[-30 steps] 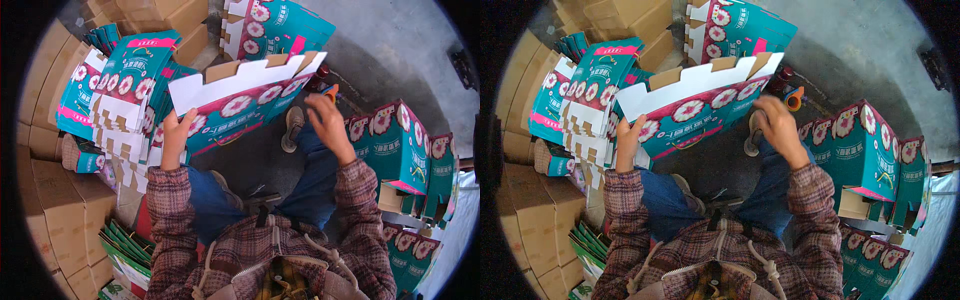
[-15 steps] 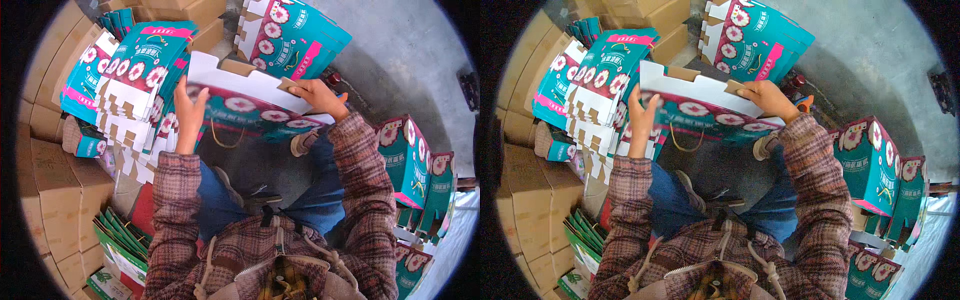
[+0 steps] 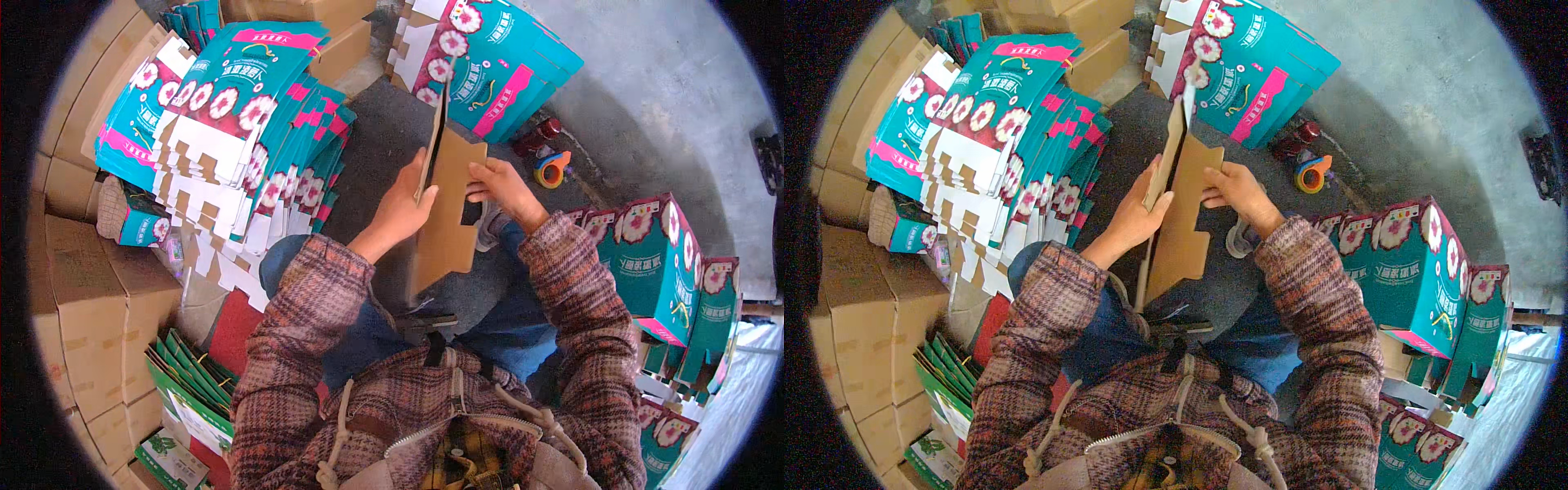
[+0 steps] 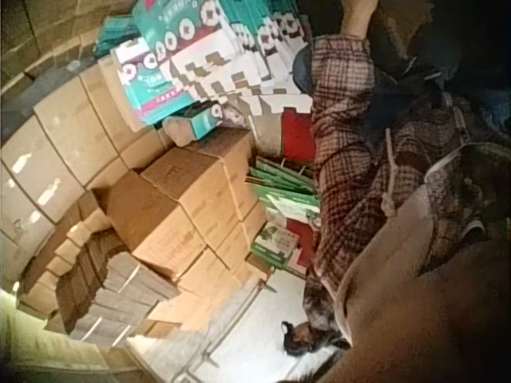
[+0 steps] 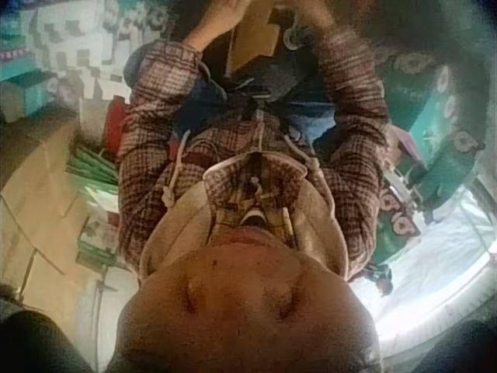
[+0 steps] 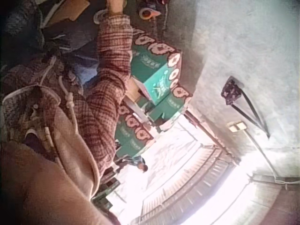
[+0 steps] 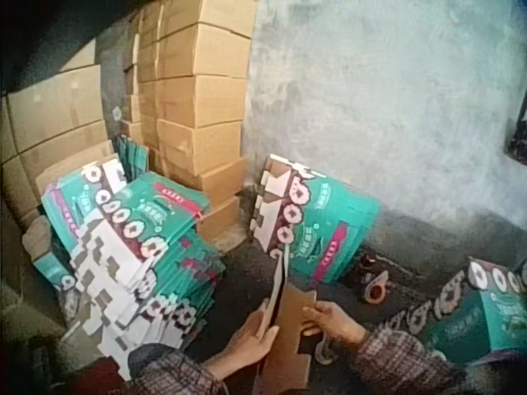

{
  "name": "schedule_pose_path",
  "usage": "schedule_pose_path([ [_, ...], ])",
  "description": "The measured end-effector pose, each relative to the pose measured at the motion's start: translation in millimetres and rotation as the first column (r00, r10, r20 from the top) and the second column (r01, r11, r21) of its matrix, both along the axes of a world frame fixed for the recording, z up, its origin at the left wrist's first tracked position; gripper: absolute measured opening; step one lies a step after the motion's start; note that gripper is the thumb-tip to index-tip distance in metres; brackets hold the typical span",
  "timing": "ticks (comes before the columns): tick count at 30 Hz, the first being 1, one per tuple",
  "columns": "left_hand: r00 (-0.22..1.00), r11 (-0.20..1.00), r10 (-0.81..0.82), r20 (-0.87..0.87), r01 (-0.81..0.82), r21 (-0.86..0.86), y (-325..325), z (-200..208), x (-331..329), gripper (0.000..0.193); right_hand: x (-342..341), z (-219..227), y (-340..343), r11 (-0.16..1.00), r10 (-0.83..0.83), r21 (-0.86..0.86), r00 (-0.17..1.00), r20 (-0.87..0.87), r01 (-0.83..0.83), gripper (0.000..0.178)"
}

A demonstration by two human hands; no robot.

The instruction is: Manually folding flat cardboard sheets into gift boxes.

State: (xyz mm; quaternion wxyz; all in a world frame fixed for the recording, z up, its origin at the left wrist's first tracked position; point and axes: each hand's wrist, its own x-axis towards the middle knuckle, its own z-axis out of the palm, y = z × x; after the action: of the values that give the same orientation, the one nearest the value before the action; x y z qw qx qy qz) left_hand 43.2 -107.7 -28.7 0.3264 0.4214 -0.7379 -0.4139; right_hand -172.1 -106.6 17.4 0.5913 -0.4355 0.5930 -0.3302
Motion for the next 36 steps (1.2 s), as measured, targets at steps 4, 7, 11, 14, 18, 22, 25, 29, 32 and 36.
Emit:
schedule_pose_path([
  [4, 0.995, 0.968, 0.104, -0.002, -0.102, -0.230, -4, 2, -2, 0.065, -53, -12, -15, 0.991, -0.117, -0.071, 0.991, -0.062, 0.113, 0.030],
  [7, 0.996, 0.976, -0.005, 0.093, 0.025, -0.217, 4, 27, 18, 0.063, -109, -18, -28, 0.926, -0.337, -0.226, 0.934, -0.123, 0.304, 0.029],
  [11, 0.933, 0.935, -0.135, 0.334, 0.232, -0.267, 13, 27, 41, 0.061, -117, -25, -35, 0.894, -0.410, -0.239, 0.907, -0.099, 0.378, 0.030],
  [14, 0.902, 0.949, -0.122, 0.414, 0.228, -0.218, 7, 30, 35, 0.072, -113, -32, -41, 0.894, -0.402, -0.303, 0.889, -0.218, 0.330, 0.033],
  [18, 0.853, 0.856, -0.223, 0.473, 0.403, -0.324, 2, 28, 30, 0.082, -112, -36, -49, 0.900, -0.382, -0.362, 0.841, -0.383, 0.244, 0.033],
  [22, 0.862, 0.868, -0.213, 0.461, 0.383, -0.316, 4, 30, 28, 0.080, -101, -37, -50, 0.886, -0.392, -0.384, 0.861, -0.324, 0.259, 0.030],
  [25, 0.834, 0.850, -0.230, 0.502, 0.423, -0.314, 3, 24, 24, 0.074, -99, -39, -51, 0.887, -0.368, -0.394, 0.885, -0.284, 0.242, 0.029],
  [29, 0.802, 0.841, -0.221, 0.555, 0.445, -0.308, 2, 15, 26, 0.071, -89, -42, -55, 0.895, -0.350, -0.384, 0.891, -0.289, 0.227, 0.027],
  [32, 0.833, 0.840, -0.213, 0.510, 0.423, -0.340, -1, 8, 27, 0.062, -91, -43, -56, 0.889, -0.318, -0.427, 0.894, -0.315, 0.165, 0.026],
  [36, 0.855, 0.876, -0.391, 0.340, 0.459, -0.147, -5, 1, 45, 0.068, -91, -41, -52, 0.916, -0.284, -0.359, 0.921, -0.269, 0.177, 0.027],
])
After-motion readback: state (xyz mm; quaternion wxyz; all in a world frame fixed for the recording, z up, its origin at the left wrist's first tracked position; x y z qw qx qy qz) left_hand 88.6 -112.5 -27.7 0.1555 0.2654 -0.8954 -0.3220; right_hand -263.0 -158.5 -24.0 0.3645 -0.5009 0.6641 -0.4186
